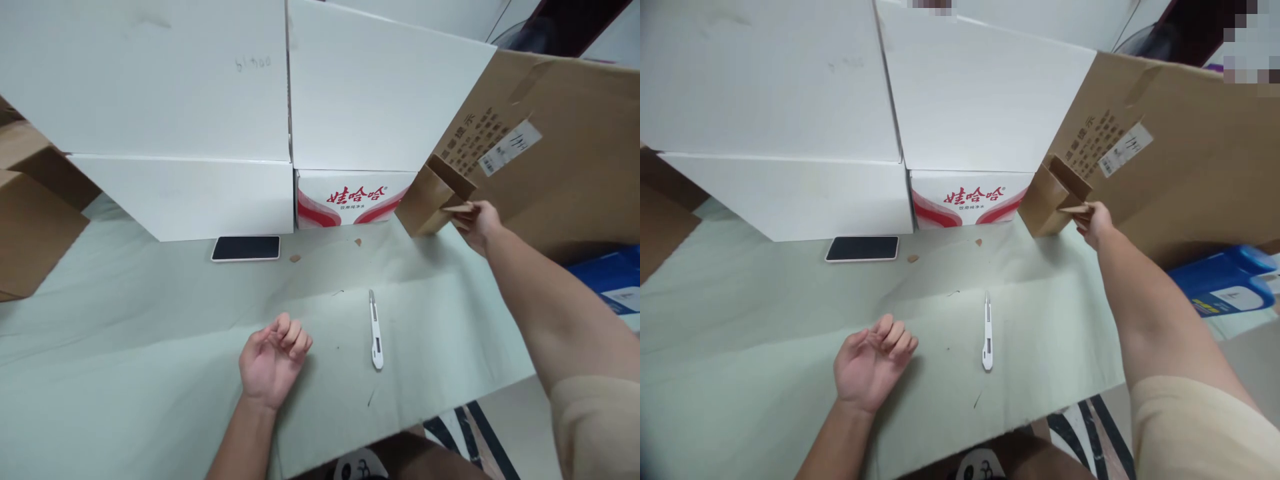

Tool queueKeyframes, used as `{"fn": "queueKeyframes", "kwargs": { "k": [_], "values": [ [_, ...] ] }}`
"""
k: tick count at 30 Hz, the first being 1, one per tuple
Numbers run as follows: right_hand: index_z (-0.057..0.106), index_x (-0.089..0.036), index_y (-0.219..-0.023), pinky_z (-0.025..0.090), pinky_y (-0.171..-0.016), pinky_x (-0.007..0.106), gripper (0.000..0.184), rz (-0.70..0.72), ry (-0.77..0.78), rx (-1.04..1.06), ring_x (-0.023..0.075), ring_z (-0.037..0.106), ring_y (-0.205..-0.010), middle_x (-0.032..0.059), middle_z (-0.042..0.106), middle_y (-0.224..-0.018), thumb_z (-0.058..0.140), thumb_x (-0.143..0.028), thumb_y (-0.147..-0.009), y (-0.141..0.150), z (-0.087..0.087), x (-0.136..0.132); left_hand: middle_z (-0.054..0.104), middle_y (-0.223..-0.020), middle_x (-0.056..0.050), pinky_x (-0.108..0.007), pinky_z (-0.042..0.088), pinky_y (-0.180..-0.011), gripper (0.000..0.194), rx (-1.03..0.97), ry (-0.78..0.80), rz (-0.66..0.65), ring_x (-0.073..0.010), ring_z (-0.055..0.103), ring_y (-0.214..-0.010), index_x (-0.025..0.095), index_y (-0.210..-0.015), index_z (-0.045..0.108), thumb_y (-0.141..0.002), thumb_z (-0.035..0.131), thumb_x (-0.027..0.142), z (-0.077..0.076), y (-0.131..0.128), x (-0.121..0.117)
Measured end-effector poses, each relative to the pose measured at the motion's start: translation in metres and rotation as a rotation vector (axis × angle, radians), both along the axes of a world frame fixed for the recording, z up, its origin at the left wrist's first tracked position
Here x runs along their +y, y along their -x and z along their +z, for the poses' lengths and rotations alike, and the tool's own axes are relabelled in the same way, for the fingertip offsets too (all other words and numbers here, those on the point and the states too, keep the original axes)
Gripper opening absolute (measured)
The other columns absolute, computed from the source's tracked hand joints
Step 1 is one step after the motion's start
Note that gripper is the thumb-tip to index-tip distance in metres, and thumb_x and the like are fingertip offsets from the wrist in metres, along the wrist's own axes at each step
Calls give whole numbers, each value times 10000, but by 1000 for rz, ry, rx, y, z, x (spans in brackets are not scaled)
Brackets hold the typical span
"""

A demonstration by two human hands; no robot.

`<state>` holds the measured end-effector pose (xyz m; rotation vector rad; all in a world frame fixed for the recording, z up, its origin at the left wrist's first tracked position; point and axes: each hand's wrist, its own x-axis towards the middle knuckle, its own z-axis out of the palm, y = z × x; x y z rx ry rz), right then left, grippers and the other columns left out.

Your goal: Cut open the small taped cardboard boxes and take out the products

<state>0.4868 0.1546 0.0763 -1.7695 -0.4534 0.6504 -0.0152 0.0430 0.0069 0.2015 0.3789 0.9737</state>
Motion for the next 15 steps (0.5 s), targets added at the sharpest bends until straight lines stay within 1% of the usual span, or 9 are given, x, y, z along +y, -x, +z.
{"fn": "queueKeyframes", "kwargs": {
  "k": [2,4,6,7,9,11,12,13,15],
  "values": [
    [608,-240,-1123,458,-972,386,431,50,12,37,162,652,-1059,84,700,-1131,293,-510,-1004,16,-2,19,209,-610,64,-266,339,-572,496,-5,9,9,-100,251,-534,212,-653,263,-742,727,361,-1,-2,3],
    [600,-255,-1186,465,-981,383,515,150,89,-9,167,646,-1120,85,692,-1229,254,-587,-999,37,-3,27,204,-611,65,-266,335,-570,503,-8,16,20,-98,238,-534,212,-655,253,-735,729,357,0,-2,5],
    [597,-268,-1185,485,-955,354,471,249,212,-124,173,647,-1120,74,695,-1234,277,-554,-991,64,-5,20,203,-615,66,-264,331,-569,512,-10,16,29,-95,234,-535,213,-658,246,-726,733,354,2,0,6],
    [606,-263,-1158,493,-932,338,423,295,268,-189,179,654,-1088,73,706,-1192,330,-528,-978,79,-6,10,203,-617,67,-264,328,-567,515,-14,12,36,-93,234,-535,213,-660,243,-724,734,355,4,2,6],
    [639,-239,-1050,500,-881,335,313,363,332,-277,207,667,-953,73,723,-1003,527,-487,-895,111,-12,-21,201,-619,67,-263,321,-565,518,-29,-3,53,-92,237,-534,214,-665,237,-727,731,358,7,9,5],
    [662,-225,-953,494,-845,361,315,458,387,-363,234,647,-792,45,675,-761,718,-467,-758,145,-24,-64,198,-619,68,-264,320,-568,512,-53,-17,78,-91,240,-531,215,-668,232,-737,718,362,10,17,0],
    [670,-227,-977,489,-824,380,396,526,430,-422,251,634,-735,29,640,-670,774,-491,-701,161,-32,-87,197,-619,68,-264,320,-572,505,-65,-20,87,-91,242,-530,215,-668,231,-742,708,363,12,21,-3],
    [660,-237,-1072,490,-796,387,518,647,512,-561,263,635,-708,15,627,-642,759,-582,-699,175,-41,-110,196,-619,69,-262,317,-575,495,-77,-21,96,-91,243,-528,215,-668,233,-746,699,363,13,26,-7],
    [605,-230,-1234,492,-740,406,701,818,658,-765,313,673,-711,30,661,-661,695,-677,-702,197,-59,-146,192,-615,70,-255,294,-572,469,-106,-19,118,-90,238,-522,216,-667,243,-750,681,361,14,35,-14]
  ]
}}
